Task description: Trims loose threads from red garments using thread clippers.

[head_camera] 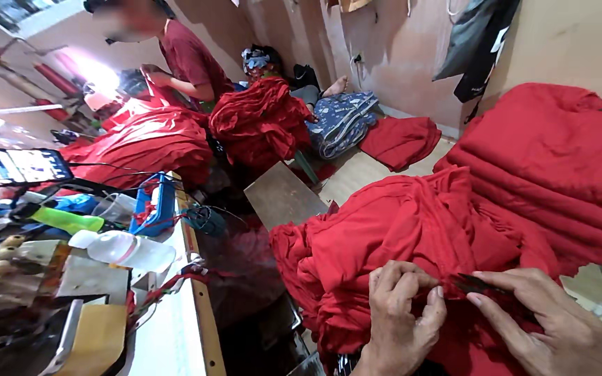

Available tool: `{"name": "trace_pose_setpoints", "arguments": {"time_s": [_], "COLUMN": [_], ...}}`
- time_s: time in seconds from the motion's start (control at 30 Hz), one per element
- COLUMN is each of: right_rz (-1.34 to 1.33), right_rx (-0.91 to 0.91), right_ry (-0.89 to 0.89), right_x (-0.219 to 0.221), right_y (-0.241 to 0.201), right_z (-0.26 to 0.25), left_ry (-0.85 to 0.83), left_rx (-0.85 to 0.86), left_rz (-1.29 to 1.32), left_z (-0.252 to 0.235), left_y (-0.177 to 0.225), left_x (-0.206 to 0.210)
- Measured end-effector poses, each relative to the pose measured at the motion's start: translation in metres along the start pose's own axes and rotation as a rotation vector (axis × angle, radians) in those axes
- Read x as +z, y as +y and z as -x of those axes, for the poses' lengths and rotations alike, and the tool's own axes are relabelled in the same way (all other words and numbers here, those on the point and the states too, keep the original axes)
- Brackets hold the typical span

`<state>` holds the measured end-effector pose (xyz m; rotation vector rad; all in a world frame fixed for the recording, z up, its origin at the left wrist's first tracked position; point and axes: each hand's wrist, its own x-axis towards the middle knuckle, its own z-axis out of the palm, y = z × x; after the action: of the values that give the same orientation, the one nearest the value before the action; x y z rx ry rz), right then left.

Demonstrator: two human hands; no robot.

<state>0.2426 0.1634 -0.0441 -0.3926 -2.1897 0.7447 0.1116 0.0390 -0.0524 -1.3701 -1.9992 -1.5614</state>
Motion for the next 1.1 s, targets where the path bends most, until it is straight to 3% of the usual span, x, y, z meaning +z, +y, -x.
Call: {"name": "trace_pose_setpoints", "arguments": {"time_s": [0.43,1.1], "right_rz": [0.325,0.293], "right_rx": [-0.160,-0.288], "right_ry": [0.093,0.179], "right_x": [0.013,0.020], "right_y": [-0.011,-0.003], "right_z": [-0.006,0.001], "left_ry": [0.027,0.040], "left_rx": [0.013,-0.006], "left_rz": [0.010,0.111], "left_z": [0.004,0.005], "left_y": [0.001,0.005], "left_x": [0.004,0.001]}}
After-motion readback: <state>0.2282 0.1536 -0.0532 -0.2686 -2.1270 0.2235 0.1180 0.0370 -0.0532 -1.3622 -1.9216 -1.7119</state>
